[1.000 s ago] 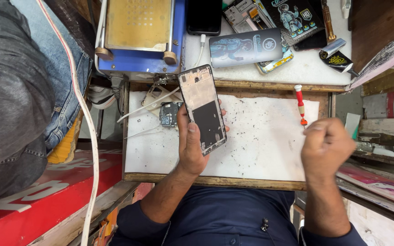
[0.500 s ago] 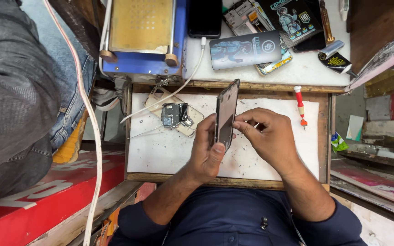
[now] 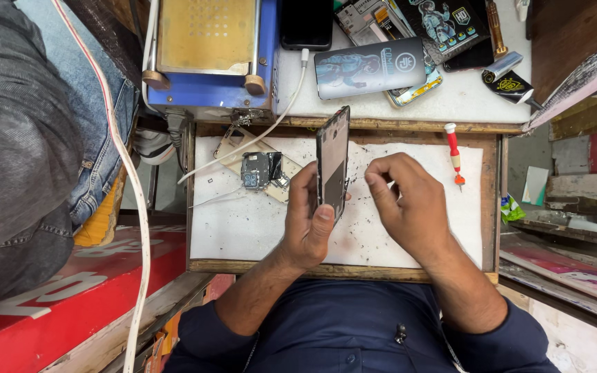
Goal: The person removes adhesive residue from the back of a smartphone chassis using fingers and a small tool. They then handle two phone screen assemblies, comparing them and wiping one with a tool. The person continues to clean the chassis and handle the screen parts.
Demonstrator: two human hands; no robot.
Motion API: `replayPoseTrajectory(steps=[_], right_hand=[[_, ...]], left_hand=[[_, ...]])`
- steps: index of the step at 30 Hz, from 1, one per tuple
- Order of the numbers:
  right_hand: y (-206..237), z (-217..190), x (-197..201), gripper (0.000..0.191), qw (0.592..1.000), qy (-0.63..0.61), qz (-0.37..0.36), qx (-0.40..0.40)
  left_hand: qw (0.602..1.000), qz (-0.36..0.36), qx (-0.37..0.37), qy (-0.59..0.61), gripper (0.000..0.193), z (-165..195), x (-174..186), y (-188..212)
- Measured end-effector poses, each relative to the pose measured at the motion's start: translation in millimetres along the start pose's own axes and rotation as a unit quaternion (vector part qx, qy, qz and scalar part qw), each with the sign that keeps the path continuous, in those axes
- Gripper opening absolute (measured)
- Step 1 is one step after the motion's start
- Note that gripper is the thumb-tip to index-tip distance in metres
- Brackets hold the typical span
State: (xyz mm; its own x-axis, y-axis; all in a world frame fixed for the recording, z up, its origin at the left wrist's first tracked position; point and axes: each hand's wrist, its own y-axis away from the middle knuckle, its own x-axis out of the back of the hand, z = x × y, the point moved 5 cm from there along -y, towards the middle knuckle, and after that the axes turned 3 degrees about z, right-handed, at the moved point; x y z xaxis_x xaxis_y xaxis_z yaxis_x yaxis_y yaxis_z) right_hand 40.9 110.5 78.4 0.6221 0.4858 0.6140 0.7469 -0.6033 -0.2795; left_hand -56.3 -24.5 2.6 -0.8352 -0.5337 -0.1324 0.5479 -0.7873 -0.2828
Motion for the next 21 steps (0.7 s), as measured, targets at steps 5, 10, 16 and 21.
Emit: replayPoseTrajectory(steps=[5,10,16,21], right_hand=[[9,29,22,0.009,0.974,-0.189,0.068,-0.104],[9,26,43,0.006,0.998,-0.008,0.047,-0.050],[19,-3,3,0.016,0.999,-0.023,0.013,-0.022],[16,-5,-5,0.016,0.993,-0.032,0.027,-0.109]], left_hand=[[0.999,0.026,0.006,0.044,0.065,3,5,-6],[0.991,0.036,0.041,0.122,0.069,6,10,-9],[0.997,0.002,0.024,0.074,0.071,4,-4,-1],[0.998,-0.013,0.008,0.054,0.069,3,-9,10]])
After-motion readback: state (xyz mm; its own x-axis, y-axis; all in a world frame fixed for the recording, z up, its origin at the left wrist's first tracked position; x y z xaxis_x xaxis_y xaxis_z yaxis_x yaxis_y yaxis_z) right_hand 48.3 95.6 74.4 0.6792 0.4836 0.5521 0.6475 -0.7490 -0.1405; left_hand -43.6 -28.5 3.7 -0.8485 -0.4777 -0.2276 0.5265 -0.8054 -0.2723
